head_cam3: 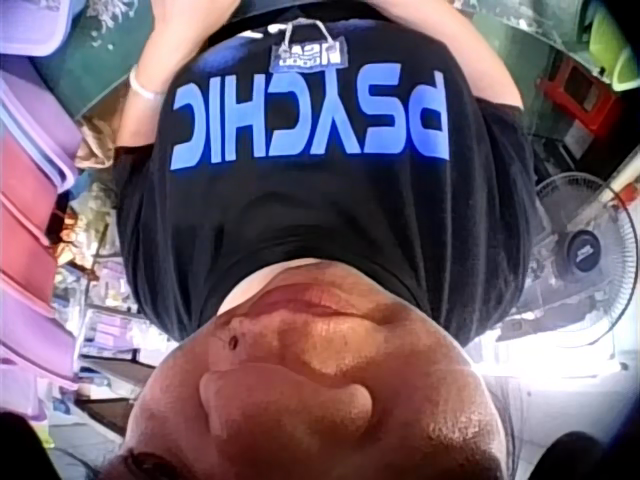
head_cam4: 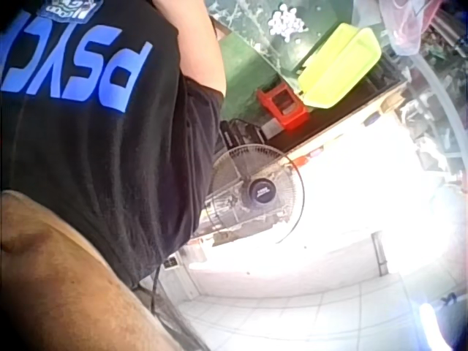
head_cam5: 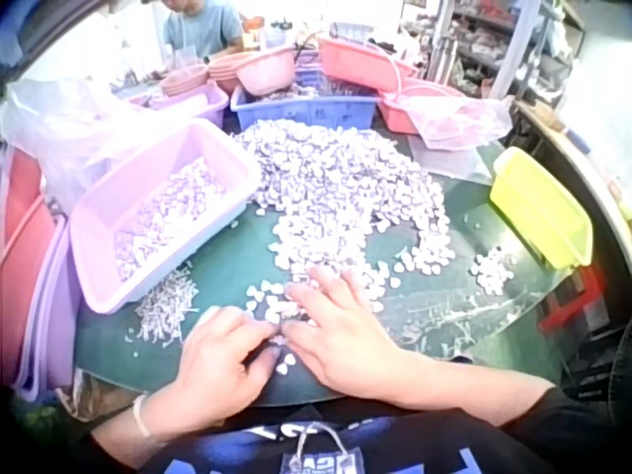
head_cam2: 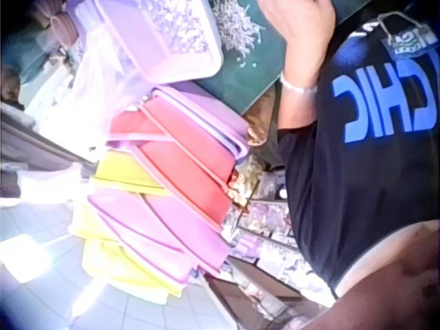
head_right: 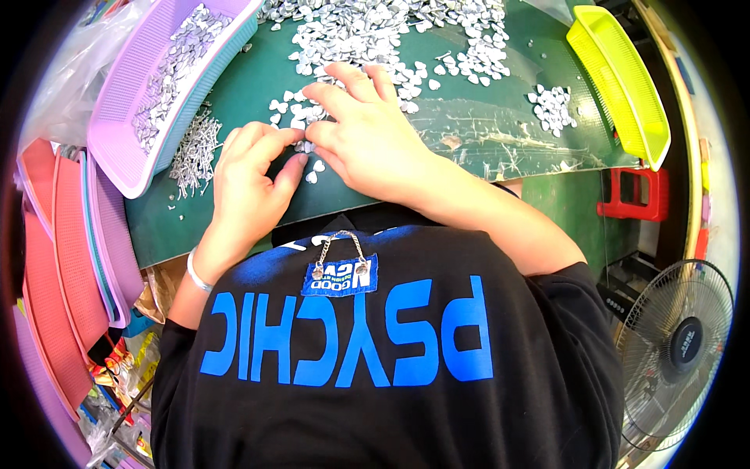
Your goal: The person sits at a green table and uses both hands to pick up small silver heart-shaped pieces and thin metal pins. They repeatedly insert the pins into the hearts and place the assembled items into a purple basket on the left side of the table.
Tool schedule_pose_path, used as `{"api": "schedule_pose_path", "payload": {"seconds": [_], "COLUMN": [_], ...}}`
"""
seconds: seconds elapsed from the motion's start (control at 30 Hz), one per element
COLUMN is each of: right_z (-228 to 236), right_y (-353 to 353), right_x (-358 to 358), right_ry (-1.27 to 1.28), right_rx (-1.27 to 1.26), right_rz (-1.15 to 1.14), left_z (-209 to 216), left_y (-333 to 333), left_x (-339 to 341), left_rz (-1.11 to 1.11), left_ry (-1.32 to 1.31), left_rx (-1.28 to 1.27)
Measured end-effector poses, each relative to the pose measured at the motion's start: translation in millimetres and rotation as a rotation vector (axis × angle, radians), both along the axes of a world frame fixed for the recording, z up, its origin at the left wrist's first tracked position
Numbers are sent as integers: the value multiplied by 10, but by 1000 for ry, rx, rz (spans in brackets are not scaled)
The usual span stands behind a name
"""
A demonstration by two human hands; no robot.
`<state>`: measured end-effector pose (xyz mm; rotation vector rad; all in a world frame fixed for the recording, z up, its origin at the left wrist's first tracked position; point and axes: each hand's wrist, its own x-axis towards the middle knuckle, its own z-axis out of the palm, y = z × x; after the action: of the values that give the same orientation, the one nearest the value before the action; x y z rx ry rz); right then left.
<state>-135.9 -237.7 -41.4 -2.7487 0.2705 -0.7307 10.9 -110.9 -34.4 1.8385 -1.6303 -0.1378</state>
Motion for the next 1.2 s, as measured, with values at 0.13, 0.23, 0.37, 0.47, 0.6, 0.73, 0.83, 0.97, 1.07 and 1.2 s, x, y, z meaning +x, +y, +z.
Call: {"api": "schedule_pose_path", "payload": {"seconds": [0.13, 0.23, 0.37, 0.47, 0.6, 0.73, 0.83, 0.97, 1.07, 1.2], "right_z": [-1, -9, 81, 53, 0, -6, -22, 47, 219, 209], "right_y": [-15, -68, -99, -106, -111, -128, -134, -166, -169, -268], "right_x": [-10, -84, -123, -57, 85, 126, 132, 107, 81, 61], "right_ry": [0, -5, 17, -8, 29, 43, 22, -66, -51, -199], "right_rx": [34, 46, 112, 72, -22, -25, -37, 54, 788, 1530], "right_rz": [19, 67, 139, 108, 69, 81, 96, 94, -21, 81], "left_z": [-16, -15, -23, -52, -59, -65, -61, -25, -19, 9], "left_y": [-46, -35, 10, 40, 56, 63, 78, 112, 124, 89], "left_x": [-24, -18, -6, 3, 12, 23, 22, 46, 116, 143], "left_rz": [-22, -46, -60, -67, -67, -59, -50, -10, 59, -27], "left_ry": [-42, -51, -13, 2, 15, -4, -15, -1, 16, -51], "left_rx": [10, -3, -3, -7, -17, -7, 24, -1, -14, -3]}}
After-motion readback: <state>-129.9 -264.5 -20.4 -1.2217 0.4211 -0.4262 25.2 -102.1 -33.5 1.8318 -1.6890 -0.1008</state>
